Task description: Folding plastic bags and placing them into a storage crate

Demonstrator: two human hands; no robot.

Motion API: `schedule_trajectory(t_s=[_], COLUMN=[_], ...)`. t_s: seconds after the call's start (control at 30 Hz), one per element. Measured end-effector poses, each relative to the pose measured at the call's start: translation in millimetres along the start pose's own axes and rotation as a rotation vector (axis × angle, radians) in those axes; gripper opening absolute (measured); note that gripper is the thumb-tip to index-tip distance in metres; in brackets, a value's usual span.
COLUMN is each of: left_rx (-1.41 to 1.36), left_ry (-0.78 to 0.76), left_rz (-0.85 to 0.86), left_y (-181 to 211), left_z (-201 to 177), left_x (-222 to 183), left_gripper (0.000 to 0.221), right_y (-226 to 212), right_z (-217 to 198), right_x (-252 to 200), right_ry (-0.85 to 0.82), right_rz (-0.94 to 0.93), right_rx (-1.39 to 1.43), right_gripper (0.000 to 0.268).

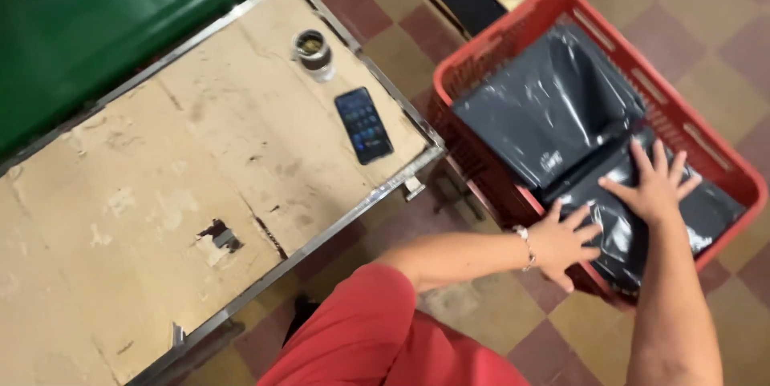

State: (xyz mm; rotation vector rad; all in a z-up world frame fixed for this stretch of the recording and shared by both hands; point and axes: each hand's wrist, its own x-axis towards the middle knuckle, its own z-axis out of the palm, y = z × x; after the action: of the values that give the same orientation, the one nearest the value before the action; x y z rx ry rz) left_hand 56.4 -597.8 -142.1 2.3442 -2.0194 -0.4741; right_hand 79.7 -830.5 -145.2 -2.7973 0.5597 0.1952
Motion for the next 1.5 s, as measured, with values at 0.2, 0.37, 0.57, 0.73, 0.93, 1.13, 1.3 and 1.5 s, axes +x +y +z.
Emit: schedule_trajectory(t_s=[0.2,0.37,0.57,0.73,0.93,1.13,1.3,1.5], left_rx=[-0.068,-0.585,-0.716,-0.84,-0.861,-0.785,-0.961,-0.869], left_ry=[0.744,0.431,0.7,0.992,1.06,1.087,1.411,1.612], left_rz=[0.246,-0.097,-0.76,-1.205,-1.38,-1.551,-1.483,-1.5], left_y=[-3.3,-25.9,6.2,57.8,74.5,32.6,-56.9,-144.9], left_z=[84.2,140.0,202.9,197.0,222.3,262.0,287.4,269.6], left_x=[-126.4,-320.1,-520.9,-622.2,-708.5,-788.4,-840.9,-874.9], left_gripper=[0.068,0.046,0.02,0.019,0.016,0.011,0.021,0.027], right_y=[-11.7,-154.2,-385.5,-534.2,-641.8,-681.0,-699.7,-742.8], right_z=[-18.5,15.2,141.6,246.2,333.7,368.4,386.6,377.1], right_x=[-23.0,-89.3,-147.9,-167.7,-159.1,-145.2,-98.2,-69.9], right_ry=[0.728,0.775,0.18,-0.05,-0.228,-0.217,-0.225,-0.372], right_rz=[-0.399,-0.568,-0.873,-1.181,-1.021,-0.734,-0.549,-0.322], right_rx=[0.045,0.238,0.657,0.594,0.604,0.746,0.882,1.112], right_gripper=[0.052,0.002,0.006,0.011,0.013,0.015,0.014,0.021])
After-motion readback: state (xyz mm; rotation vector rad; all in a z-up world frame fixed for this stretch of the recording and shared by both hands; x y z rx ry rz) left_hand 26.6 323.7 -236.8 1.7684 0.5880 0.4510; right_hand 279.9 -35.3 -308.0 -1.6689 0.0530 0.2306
